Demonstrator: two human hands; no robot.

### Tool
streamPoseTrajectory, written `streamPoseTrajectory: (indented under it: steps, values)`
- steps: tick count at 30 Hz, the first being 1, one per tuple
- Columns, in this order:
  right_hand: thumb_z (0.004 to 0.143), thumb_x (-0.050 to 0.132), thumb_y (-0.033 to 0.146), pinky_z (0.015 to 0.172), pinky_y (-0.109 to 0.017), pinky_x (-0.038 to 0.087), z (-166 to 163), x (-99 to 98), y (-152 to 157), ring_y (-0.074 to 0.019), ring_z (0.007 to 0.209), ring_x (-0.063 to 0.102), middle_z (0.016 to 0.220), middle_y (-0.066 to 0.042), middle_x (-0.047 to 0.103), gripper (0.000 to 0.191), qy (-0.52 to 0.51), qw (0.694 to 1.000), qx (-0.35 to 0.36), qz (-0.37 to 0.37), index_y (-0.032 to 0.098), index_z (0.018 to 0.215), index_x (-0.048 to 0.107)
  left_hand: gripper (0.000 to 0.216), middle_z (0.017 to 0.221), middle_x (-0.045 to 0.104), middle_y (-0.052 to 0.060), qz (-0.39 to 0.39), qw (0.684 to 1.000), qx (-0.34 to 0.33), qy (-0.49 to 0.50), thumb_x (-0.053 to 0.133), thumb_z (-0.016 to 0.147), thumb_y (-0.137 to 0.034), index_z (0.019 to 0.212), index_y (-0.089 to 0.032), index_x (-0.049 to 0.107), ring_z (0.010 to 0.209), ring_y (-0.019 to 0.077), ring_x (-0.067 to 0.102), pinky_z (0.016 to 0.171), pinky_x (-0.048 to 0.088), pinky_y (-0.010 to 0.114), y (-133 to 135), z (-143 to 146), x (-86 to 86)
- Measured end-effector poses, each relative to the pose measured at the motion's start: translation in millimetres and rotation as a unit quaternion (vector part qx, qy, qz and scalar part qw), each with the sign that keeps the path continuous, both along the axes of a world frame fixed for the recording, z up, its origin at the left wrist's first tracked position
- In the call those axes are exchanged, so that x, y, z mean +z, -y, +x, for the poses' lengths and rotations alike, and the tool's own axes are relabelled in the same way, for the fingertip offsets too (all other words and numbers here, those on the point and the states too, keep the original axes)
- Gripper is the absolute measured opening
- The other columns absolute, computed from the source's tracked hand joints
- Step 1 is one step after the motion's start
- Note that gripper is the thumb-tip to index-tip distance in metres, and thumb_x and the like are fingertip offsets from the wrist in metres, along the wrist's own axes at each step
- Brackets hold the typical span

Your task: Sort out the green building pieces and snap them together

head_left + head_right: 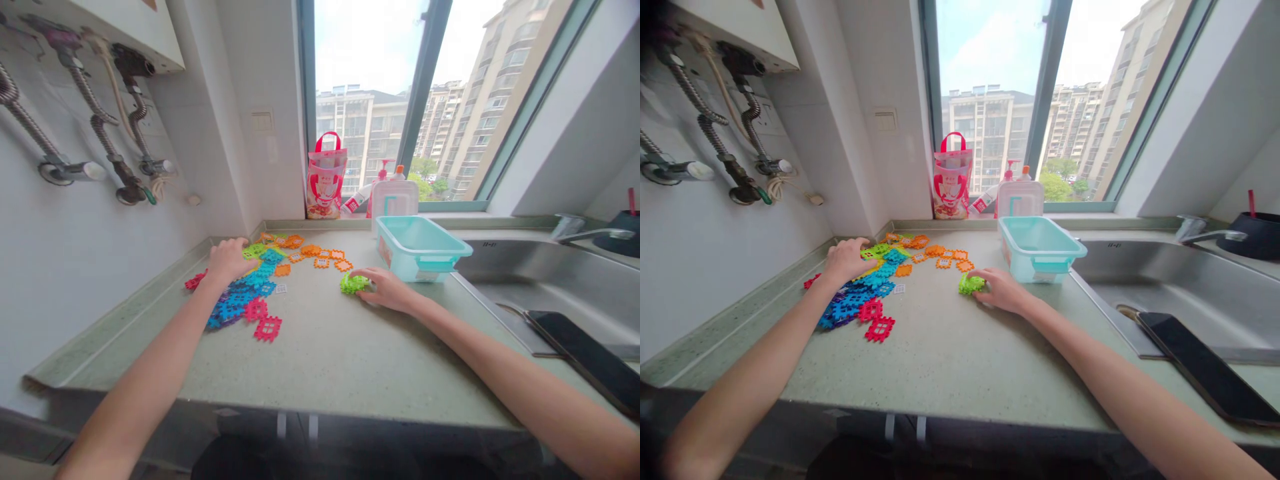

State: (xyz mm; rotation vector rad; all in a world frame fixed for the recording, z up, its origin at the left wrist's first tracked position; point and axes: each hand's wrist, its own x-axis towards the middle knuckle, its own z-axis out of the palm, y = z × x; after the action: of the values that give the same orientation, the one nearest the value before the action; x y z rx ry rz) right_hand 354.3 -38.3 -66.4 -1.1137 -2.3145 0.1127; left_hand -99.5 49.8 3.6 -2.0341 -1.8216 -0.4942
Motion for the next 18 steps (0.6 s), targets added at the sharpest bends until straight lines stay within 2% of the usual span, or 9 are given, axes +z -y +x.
streamPoseTrajectory:
  steps: [1, 3, 6, 8, 10, 13, 15, 18]
  values:
    - [0.090, 0.073, 0.031, 0.094, -0.039, 0.057, 4, 0.2, -1, -0.0262, 0.102, 0.073, 0.125, -0.010, 0.076, 0.046, 0.004, 1.000, -0.007, -0.001, 0.025, 0.135, 0.069, 0.062, 0.121, 0.074, 0.015, 0.015, 0.999, -0.030, 0.011, 0.070, 0.080, -0.049, 0.134, -0.018, 0.067, 0.118, 0.0387, 0.065, 0.103, 0.050, 0.049, 4, 5, 3.2]
    - [0.092, 0.073, 0.034, 0.091, -0.038, 0.057, 9, 0.8, -1, -0.0253, 0.098, 0.073, 0.120, -0.009, 0.077, 0.048, 0.008, 1.000, -0.016, -0.003, 0.025, 0.138, 0.067, 0.057, 0.124, 0.074, 0.013, 0.023, 0.990, -0.135, 0.045, 0.070, 0.083, -0.043, 0.135, -0.018, 0.065, 0.118, 0.0341, 0.065, 0.105, 0.050, 0.046, 14, 19, 5.6]
    - [0.092, 0.074, 0.038, 0.086, -0.036, 0.057, 9, 2.2, 1, -0.0245, 0.092, 0.072, 0.108, -0.008, 0.078, 0.054, 0.013, 0.999, -0.028, -0.010, 0.026, 0.143, 0.063, 0.051, 0.131, 0.072, 0.011, -0.023, 0.943, -0.327, 0.062, 0.071, 0.088, -0.038, 0.135, -0.020, 0.065, 0.123, 0.0289, 0.063, 0.112, 0.047, 0.043, 36, 53, -1.6]
    - [0.092, 0.074, 0.040, 0.087, -0.037, 0.058, 7, 3.4, 3, -0.0249, 0.092, 0.073, 0.107, -0.008, 0.078, 0.056, 0.015, 0.999, -0.029, -0.015, 0.025, 0.145, 0.061, 0.052, 0.132, 0.071, 0.010, -0.067, 0.911, -0.403, 0.045, 0.074, 0.090, -0.036, 0.138, -0.021, 0.064, 0.126, 0.0291, 0.062, 0.114, 0.045, 0.044, 52, 79, -11.4]
    - [0.091, 0.075, 0.043, 0.094, -0.041, 0.058, 8, 4.7, 4, -0.0277, 0.103, 0.073, 0.121, -0.011, 0.076, 0.061, 0.015, 1.000, -0.017, -0.014, 0.025, 0.147, 0.060, 0.052, 0.131, 0.072, 0.009, -0.118, 0.885, -0.449, 0.038, 0.075, 0.092, -0.036, 0.141, -0.023, 0.063, 0.125, 0.0283, 0.062, 0.112, 0.046, 0.043, 67, 102, -20.7]
    - [0.088, 0.078, 0.046, 0.110, -0.050, 0.052, 10, 8.1, 4, -0.0328, 0.129, 0.065, 0.146, -0.013, 0.065, 0.072, 0.025, 1.000, 0.007, 0.001, 0.028, 0.154, 0.054, 0.043, 0.126, 0.072, 0.008, -0.175, 0.856, -0.485, 0.025, 0.071, 0.096, -0.038, 0.137, -0.025, 0.065, 0.119, 0.0266, 0.065, 0.105, 0.048, 0.040, 81, 120, -27.5]
    - [0.087, 0.080, 0.046, 0.114, -0.055, 0.049, 12, 12.0, 6, -0.0345, 0.137, 0.060, 0.154, -0.013, 0.059, 0.078, 0.042, 0.999, 0.008, 0.020, 0.030, 0.157, 0.050, 0.041, 0.124, 0.071, 0.009, -0.176, 0.855, -0.487, 0.025, 0.073, 0.095, -0.044, 0.131, -0.024, 0.067, 0.117, 0.0271, 0.065, 0.103, 0.048, 0.039, 84, 121, -26.4]
    - [0.086, 0.079, 0.043, 0.115, -0.060, 0.046, 9, 20.6, 11, -0.0369, 0.141, 0.055, 0.161, -0.016, 0.051, 0.078, 0.053, 0.996, -0.005, 0.075, 0.029, 0.157, 0.050, 0.041, 0.112, 0.069, 0.008, -0.125, 0.875, -0.465, 0.045, 0.079, 0.087, -0.052, 0.111, -0.022, 0.067, 0.105, 0.0264, 0.065, 0.094, 0.049, 0.037, 79, 113, -20.3]
